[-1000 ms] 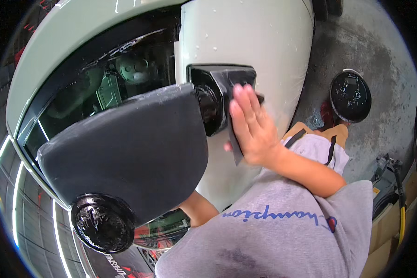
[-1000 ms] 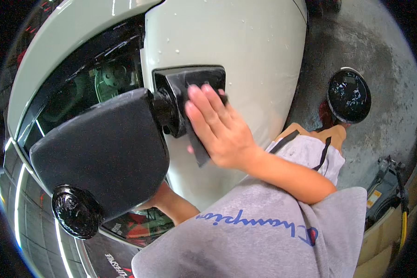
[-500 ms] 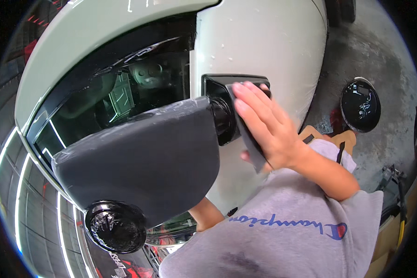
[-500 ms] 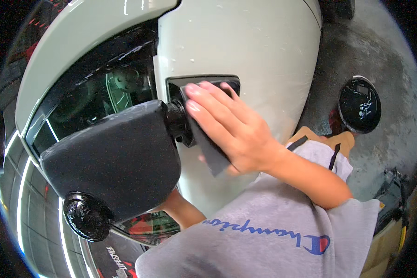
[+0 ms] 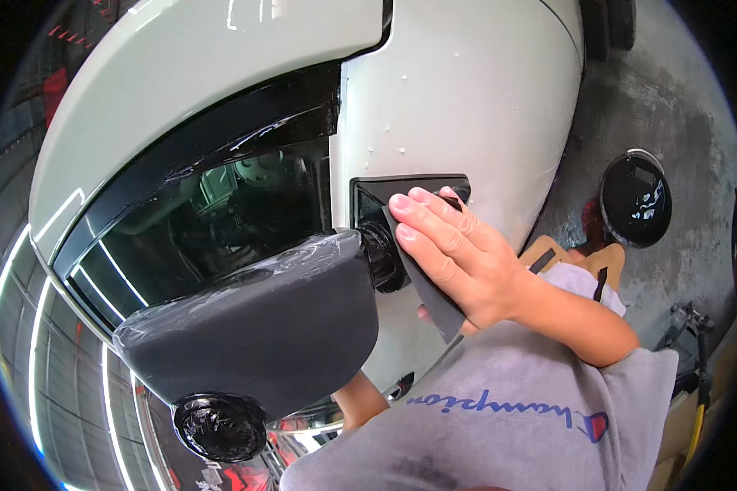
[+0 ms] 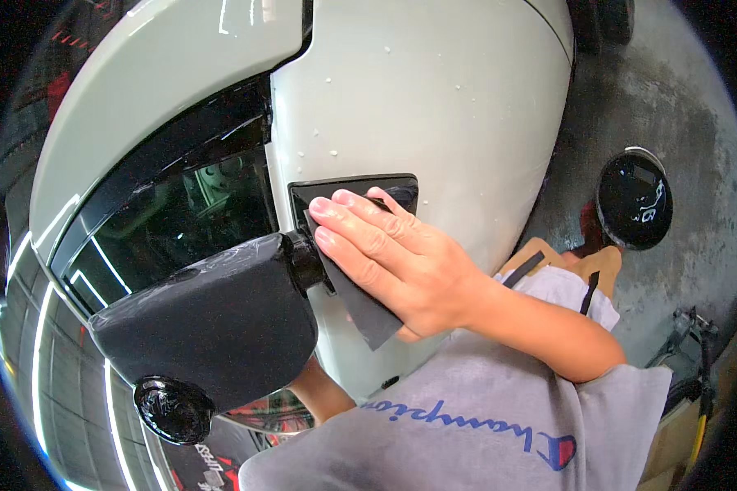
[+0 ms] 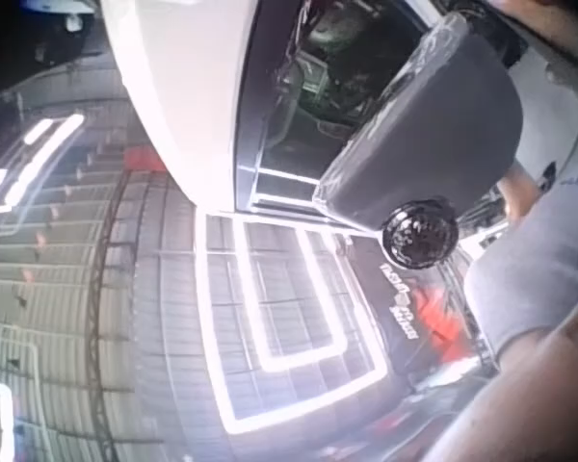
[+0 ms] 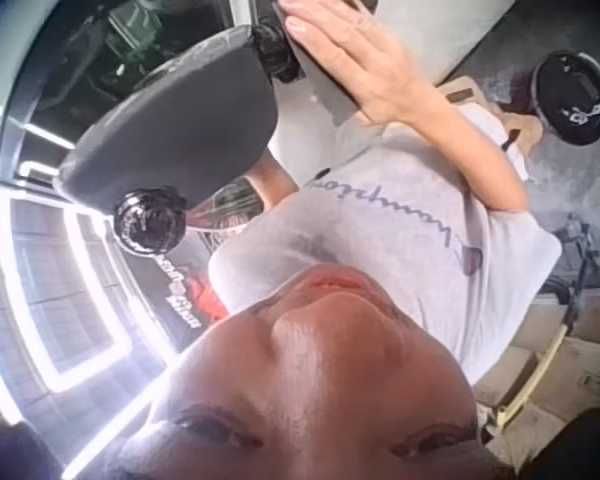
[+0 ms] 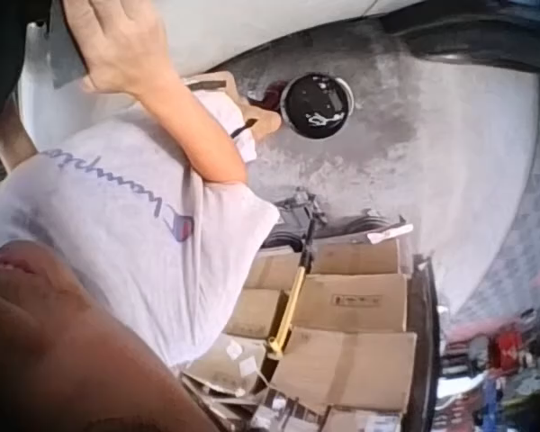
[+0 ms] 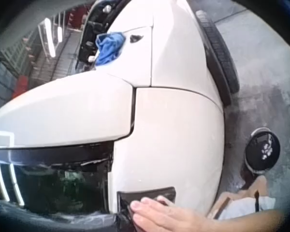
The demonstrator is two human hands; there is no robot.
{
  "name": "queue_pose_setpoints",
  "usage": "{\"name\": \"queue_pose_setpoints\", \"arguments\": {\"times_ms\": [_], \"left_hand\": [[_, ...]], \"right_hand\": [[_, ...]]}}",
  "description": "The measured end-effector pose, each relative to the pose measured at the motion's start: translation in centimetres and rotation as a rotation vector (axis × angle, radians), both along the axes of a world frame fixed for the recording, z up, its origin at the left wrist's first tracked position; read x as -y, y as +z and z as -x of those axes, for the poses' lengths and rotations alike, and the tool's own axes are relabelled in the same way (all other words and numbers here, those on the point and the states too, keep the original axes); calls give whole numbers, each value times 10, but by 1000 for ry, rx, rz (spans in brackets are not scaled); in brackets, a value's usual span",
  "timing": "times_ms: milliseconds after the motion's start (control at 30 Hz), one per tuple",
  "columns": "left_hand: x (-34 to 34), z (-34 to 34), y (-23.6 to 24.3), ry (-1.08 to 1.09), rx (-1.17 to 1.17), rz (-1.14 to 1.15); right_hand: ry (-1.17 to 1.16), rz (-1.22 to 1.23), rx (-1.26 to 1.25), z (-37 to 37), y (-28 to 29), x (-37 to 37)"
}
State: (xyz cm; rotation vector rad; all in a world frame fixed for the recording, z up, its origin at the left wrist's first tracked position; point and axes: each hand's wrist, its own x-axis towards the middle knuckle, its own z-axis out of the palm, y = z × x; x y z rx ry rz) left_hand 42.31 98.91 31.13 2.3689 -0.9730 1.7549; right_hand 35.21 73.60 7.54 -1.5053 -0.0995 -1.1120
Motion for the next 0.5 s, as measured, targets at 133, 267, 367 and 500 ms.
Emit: {"name": "queue_pose_setpoints", "arguments": {"times_ms": [133, 267, 367, 500], "left_hand": [[4, 17, 7, 43, 20, 11], [4, 33, 19, 98, 57, 32], [0, 42, 31, 123, 78, 51], [-6, 57, 34, 151, 86, 93]], "right_hand": [[-11, -14, -1, 5, -41, -17], [37, 7, -12, -10, -13, 9], [-7, 15, -13, -7, -29, -8], [50, -9, -49, -11, -10, 7]]}}
